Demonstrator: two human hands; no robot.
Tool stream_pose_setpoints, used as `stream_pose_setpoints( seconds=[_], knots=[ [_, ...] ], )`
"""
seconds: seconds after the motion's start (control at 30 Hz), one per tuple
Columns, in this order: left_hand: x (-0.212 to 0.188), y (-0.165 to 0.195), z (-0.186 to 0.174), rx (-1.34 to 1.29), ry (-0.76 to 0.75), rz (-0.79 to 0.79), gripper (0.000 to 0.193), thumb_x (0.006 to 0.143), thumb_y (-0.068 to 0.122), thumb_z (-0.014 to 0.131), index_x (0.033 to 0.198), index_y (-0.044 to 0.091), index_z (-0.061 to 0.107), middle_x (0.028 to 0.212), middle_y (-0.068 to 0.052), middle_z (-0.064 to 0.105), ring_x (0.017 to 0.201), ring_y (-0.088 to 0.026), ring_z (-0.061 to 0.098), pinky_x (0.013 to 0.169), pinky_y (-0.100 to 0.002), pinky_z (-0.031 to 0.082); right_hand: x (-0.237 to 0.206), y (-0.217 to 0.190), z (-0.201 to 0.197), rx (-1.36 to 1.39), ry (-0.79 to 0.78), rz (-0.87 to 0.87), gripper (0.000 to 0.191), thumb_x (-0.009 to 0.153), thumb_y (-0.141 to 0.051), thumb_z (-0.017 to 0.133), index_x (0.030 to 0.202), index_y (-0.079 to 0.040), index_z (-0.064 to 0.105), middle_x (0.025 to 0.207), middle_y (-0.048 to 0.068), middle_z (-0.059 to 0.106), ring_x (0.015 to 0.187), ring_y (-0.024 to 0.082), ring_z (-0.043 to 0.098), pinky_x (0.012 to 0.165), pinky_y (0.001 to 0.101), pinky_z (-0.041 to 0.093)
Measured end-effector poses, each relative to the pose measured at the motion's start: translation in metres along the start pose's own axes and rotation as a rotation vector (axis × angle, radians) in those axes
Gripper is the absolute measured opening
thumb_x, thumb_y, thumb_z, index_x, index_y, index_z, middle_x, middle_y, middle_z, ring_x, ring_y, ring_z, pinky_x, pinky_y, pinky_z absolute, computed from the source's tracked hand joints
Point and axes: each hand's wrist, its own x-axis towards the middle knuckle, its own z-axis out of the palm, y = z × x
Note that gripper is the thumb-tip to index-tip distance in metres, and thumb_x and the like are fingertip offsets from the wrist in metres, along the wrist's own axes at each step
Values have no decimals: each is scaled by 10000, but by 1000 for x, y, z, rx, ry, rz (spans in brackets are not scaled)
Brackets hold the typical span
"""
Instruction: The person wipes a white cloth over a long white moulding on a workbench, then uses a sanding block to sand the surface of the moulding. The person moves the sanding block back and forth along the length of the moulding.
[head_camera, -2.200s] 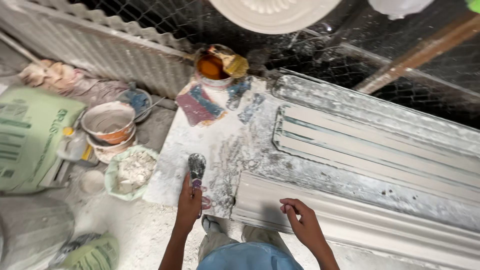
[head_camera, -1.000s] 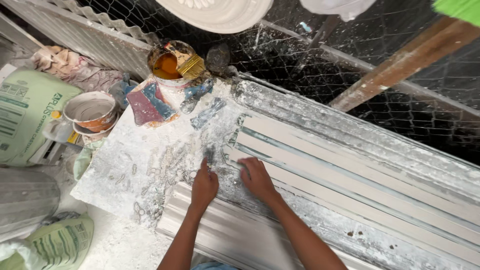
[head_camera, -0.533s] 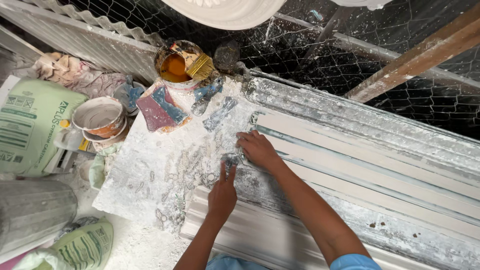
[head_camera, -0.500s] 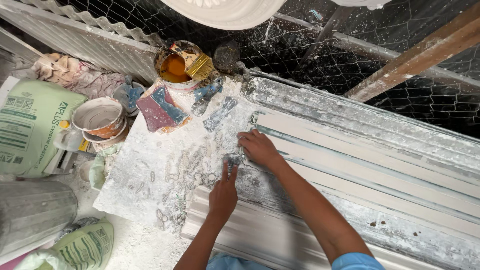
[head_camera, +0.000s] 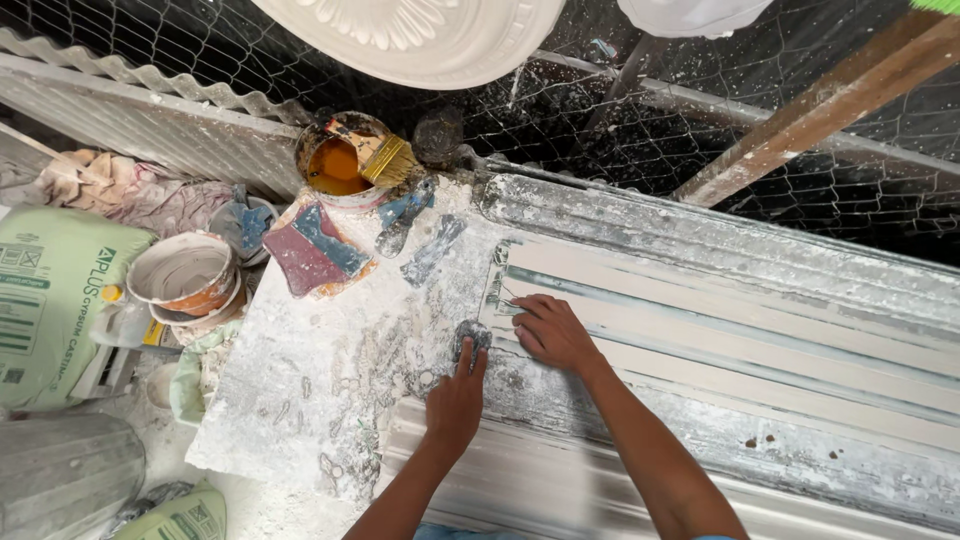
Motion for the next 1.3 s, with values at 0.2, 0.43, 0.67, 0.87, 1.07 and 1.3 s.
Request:
stream_pose_setpoints(
  seconds=[0.2,0.43,0.67,0.87,1.07,1.3],
  knots=[
    [-2,-4,-9,46,-11,32,700,872,-24,617,1521,143,416,1675,-127,249,706,-266,716,501,-365,592,-9,3,24,-32,112,2,224,987,-323,586,1033,-132,694,1427,29,598,1373,271,475,1099,467,372],
    [3,-6,-11,45,19,58,685,864,-5,628,1504,142,435,1661,-125,273,710,-273,718,509,-370,602,-14,10,35,-47,150,23,186,1015,-276,562,1022,-139,687,1441,13,603,1390,258,483,1099,472,389],
    [7,-13,-13,92,-34,86,726,857,16,644,1522,166,394,1676,-109,210,784,-291,713,521,-374,621,-14,7,37,-52,193,29,166,995,-274,591,1006,-141,690,1419,16,615,1375,253,500,1094,477,403],
    [15,-18,-17,113,17,127,729,864,-1,643,1532,174,411,1678,-88,238,753,-270,712,533,-376,617,-14,4,34,-44,183,29,168,989,-266,592,1021,-133,691,1422,23,610,1378,255,496,1083,469,404],
    [20,-18,-27,98,-24,132,704,880,14,649,1524,179,415,1678,-91,223,726,-268,711,536,-391,621,-14,4,35,-72,168,36,160,994,-262,597,1037,-134,683,1433,20,598,1384,249,488,1095,465,395],
    [20,-13,-27,79,-105,100,746,872,-9,623,1553,166,374,1685,-109,202,726,-270,720,532,-378,615,-14,5,35,-74,170,40,151,981,-260,610,1033,-140,686,1423,28,595,1372,255,492,1085,463,397]
  ],
)
